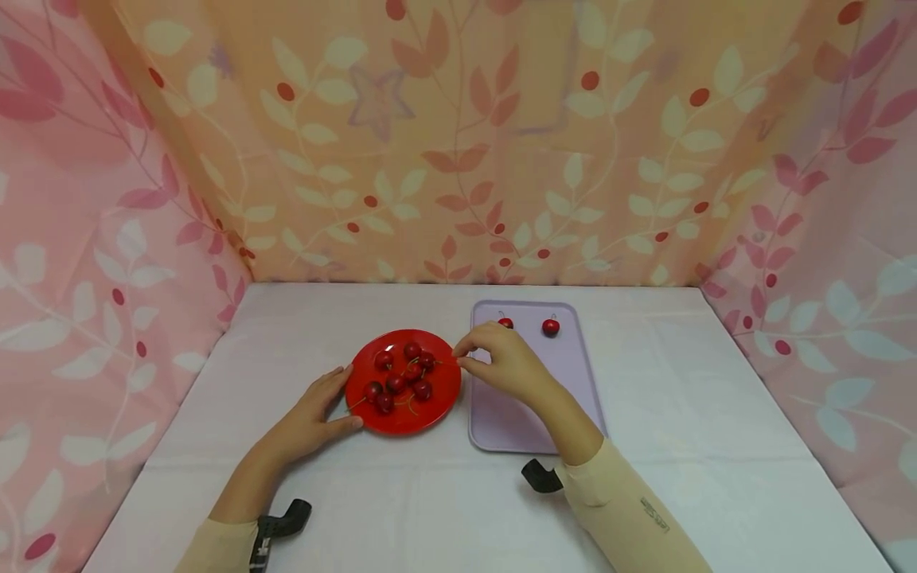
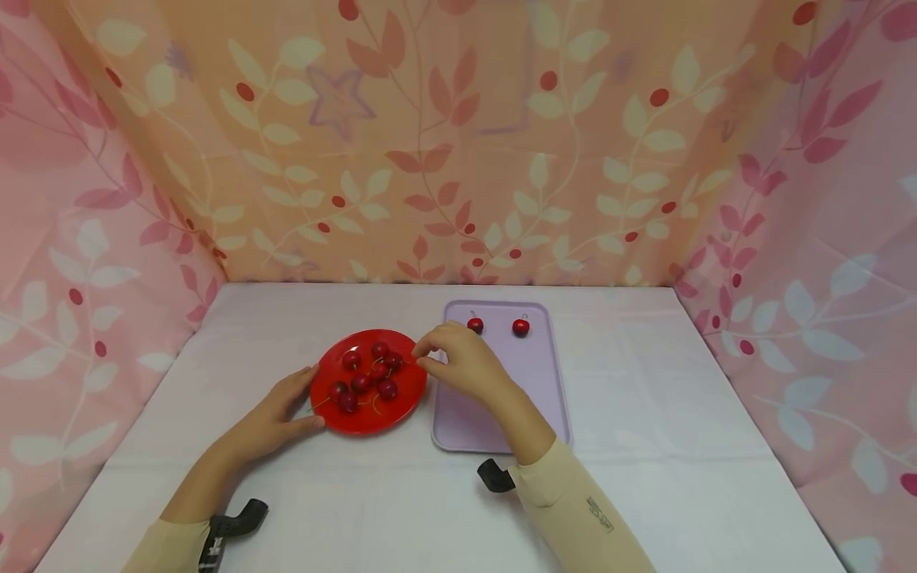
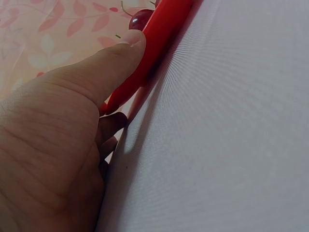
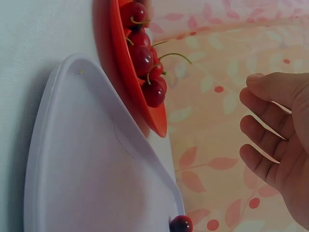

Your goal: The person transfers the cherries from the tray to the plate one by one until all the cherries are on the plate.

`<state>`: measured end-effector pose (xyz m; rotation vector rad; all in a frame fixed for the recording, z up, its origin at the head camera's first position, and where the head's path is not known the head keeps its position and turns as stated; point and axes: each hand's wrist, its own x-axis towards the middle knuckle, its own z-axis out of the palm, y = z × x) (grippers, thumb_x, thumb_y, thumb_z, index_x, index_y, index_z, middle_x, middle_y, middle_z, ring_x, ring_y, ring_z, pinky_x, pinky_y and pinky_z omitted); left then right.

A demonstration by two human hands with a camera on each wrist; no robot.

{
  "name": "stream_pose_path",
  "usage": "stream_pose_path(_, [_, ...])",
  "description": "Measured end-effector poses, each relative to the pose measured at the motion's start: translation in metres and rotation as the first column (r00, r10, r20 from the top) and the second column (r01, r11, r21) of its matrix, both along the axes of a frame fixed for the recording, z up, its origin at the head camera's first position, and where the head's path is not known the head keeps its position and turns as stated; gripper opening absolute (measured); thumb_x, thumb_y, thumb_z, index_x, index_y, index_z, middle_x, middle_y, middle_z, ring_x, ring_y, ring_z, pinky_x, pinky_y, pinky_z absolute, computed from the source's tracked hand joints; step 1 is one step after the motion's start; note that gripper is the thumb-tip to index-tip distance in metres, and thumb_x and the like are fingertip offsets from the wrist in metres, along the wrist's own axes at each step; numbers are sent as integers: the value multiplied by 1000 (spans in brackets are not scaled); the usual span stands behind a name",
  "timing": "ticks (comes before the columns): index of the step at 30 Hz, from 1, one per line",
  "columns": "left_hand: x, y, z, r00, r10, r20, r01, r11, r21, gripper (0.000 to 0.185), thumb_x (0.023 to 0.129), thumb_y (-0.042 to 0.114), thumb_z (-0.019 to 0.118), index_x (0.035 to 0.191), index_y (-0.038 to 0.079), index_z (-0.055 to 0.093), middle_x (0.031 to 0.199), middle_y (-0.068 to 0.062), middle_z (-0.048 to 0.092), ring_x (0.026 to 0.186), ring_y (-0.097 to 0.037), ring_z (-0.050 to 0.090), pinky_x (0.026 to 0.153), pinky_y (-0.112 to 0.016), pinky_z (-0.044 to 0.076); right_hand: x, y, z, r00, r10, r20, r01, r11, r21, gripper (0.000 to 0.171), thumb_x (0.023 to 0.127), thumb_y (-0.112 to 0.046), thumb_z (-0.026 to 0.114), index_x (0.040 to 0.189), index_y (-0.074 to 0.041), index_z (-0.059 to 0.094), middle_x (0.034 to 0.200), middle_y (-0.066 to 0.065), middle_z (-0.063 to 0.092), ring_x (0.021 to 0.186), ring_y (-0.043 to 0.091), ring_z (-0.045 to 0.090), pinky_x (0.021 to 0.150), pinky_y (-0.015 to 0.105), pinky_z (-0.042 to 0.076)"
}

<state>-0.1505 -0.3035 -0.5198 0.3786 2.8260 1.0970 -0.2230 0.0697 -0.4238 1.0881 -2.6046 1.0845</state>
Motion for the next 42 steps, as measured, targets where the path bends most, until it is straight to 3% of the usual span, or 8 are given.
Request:
stream_pose_path(12, [2,0,0,1000,2,-5,-2,1000,2,98,86,55,77,164,23,27,167,-16,26,154,-43,19,114,-73,26,6,17,-2,999,-34,-16,33,999,-32,13,90,-13,80,101,-20,77,99,-13,72,99,8,62,91,33,55])
stream_pose_path(22, [3,-3,-1,1000,4,-8,-4,1000,-2,99,86,56,77,164,22,27,167,-16,27,154,-43,19,114,-74,27,2,39,5,991,-130,21,131,990,-44,14,90,-13,79,102,-21,78,100,-10,72,103,12,63,91,39,54])
stream_pose_path(30, [0,-1,-3,1000,2,-10,-1,1000,8,100,85,56,77,164,22,27,167,-16,27,154,-43,19,114,-74,27,-7,58,13,981,-192,40,194,980,-44,14,91,-14,78,104,-18,79,105,-6,74,105,18,63,92,42,53])
stream_pose_path(38, [1,-1,-3,1000,7,-2,-7,1000,1,101,84,57,77,164,24,25,167,-16,26,154,-43,19,113,-73,28,-16,77,15,967,-254,28,255,962,-97,12,90,-12,79,102,-16,79,103,-3,75,95,22,63,84,40,55])
stream_pose_path(42, [2,0,-2,1000,5,-8,-5,1000,15,101,84,55,78,164,23,26,167,-16,26,153,-43,19,114,-73,27,-25,87,18,961,-277,17,278,957,-88,14,90,-12,78,104,-15,79,105,0,75,94,26,65,84,45,55])
